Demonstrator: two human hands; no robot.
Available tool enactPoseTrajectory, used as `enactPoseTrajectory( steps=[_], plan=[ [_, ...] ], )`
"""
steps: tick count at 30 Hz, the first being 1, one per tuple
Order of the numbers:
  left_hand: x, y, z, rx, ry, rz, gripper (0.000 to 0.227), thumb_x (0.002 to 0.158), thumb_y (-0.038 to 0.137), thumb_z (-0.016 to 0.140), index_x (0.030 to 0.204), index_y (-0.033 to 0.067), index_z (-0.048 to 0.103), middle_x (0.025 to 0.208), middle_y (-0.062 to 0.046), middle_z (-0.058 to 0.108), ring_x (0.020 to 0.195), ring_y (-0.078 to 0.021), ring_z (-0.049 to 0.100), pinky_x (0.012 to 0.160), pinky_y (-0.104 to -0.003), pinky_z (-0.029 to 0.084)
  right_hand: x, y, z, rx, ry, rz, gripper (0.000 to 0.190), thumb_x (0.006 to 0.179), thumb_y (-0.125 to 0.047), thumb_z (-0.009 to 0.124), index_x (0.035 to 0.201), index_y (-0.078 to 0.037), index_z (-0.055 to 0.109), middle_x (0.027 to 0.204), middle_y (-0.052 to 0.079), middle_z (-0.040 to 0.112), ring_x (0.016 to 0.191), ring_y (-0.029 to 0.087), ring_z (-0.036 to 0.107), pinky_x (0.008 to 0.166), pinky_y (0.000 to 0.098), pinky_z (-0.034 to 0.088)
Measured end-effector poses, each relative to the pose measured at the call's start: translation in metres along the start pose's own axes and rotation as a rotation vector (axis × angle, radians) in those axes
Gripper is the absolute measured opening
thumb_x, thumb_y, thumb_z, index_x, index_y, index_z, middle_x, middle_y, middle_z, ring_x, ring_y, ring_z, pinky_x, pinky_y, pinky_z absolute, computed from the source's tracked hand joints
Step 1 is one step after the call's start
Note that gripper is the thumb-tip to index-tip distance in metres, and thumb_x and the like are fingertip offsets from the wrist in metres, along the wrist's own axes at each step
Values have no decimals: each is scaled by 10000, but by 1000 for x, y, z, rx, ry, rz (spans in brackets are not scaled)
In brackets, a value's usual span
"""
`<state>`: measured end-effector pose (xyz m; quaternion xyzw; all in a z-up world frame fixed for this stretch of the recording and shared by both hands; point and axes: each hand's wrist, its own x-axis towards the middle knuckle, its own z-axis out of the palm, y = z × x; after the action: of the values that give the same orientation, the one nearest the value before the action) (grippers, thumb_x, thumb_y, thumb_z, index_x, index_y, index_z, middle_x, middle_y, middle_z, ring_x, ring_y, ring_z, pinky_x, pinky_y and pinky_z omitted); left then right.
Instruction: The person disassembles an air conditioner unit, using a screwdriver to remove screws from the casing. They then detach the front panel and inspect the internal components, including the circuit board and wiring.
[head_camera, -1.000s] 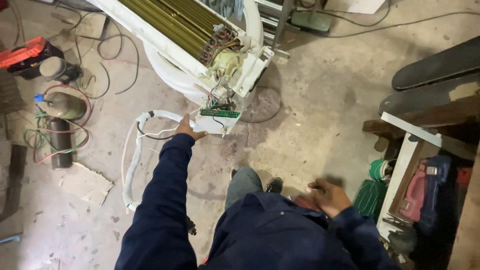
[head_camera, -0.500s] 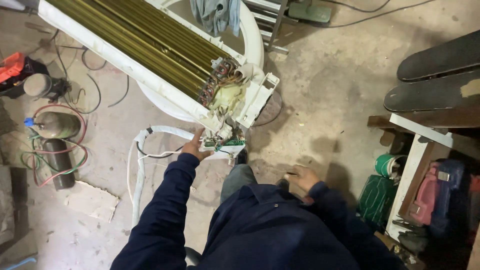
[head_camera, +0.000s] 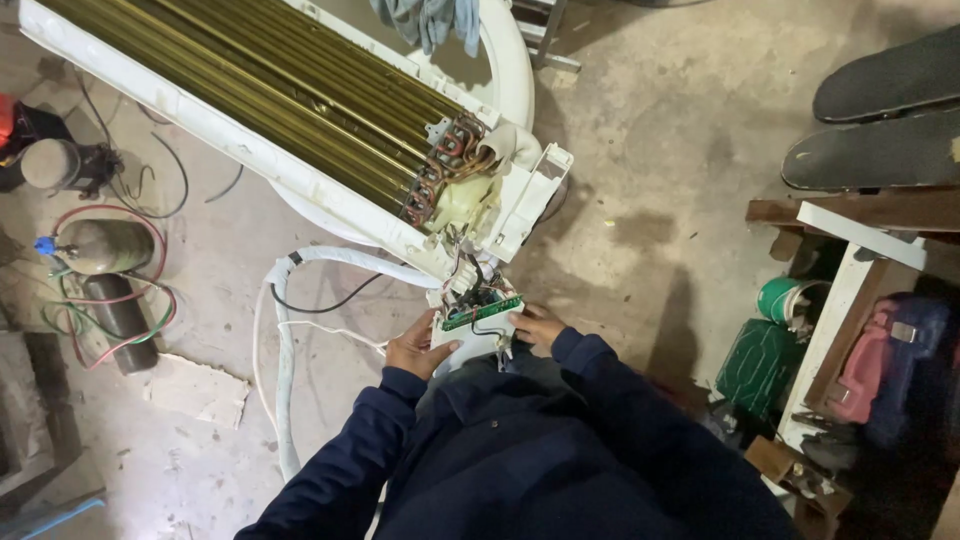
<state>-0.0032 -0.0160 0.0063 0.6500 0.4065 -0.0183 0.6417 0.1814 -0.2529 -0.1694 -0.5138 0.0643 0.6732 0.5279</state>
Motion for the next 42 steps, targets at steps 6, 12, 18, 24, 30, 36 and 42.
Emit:
enactPoseTrajectory(
  steps=[6,12,18,24,30,36,42],
  plan=[
    [-30,15,21,-294,-68,10,749,802,-39,824,1482,66,530,1108,-107,789,973,-129,730,867,-298,609,-91,-57,13,-212,-51,-304,691,926,-302,740,1508,-27,489,1422,98,613,1299,189,560,1098,354,427],
    [-73,68,32,-341,-88,-18,736,820,-85,786,1496,45,524,1121,-127,780,938,-136,686,798,-297,561,-145,-62,37,-200,-36,-329,787,846,-246,822,1499,3,458,1386,93,627,1250,191,587,1076,357,468],
    [-108,115,15,-464,-119,75,702,846,-101,741,1491,-4,480,1256,-131,719,1145,-150,680,974,-319,567,-212,-128,96,-223,15,-470,862,799,-241,844,1515,18,438,1385,123,641,1241,200,605,1076,360,469],
    [-114,174,37,-618,-113,143,622,911,-45,716,1492,-41,495,1248,-137,725,1108,-177,697,972,-319,561,-230,-144,51,-211,219,-576,873,850,-255,812,1524,64,360,1434,201,599,1281,231,584,1089,368,438],
    [-95,231,74,-737,-53,-1,551,928,35,749,1444,-24,567,1118,-159,711,909,-194,709,691,-290,571,-290,-204,63,439,-90,-698,806,973,-506,635,1522,35,401,1474,266,526,1325,377,541,1103,503,415],
    [-52,244,90,-774,-173,-5,738,848,38,748,1468,23,348,1113,-142,739,937,-179,754,698,-310,651,-274,-196,134,489,155,-727,764,957,-533,536,1510,-18,426,1501,176,537,1367,341,515,1125,476,402],
    [-29,203,78,-520,-449,197,834,988,34,729,1623,25,189,1104,-232,699,969,-204,680,807,-306,564,-217,-192,127,554,266,-641,660,983,-390,565,1470,43,458,1373,216,604,1214,344,623,1058,462,485]
  ],
)
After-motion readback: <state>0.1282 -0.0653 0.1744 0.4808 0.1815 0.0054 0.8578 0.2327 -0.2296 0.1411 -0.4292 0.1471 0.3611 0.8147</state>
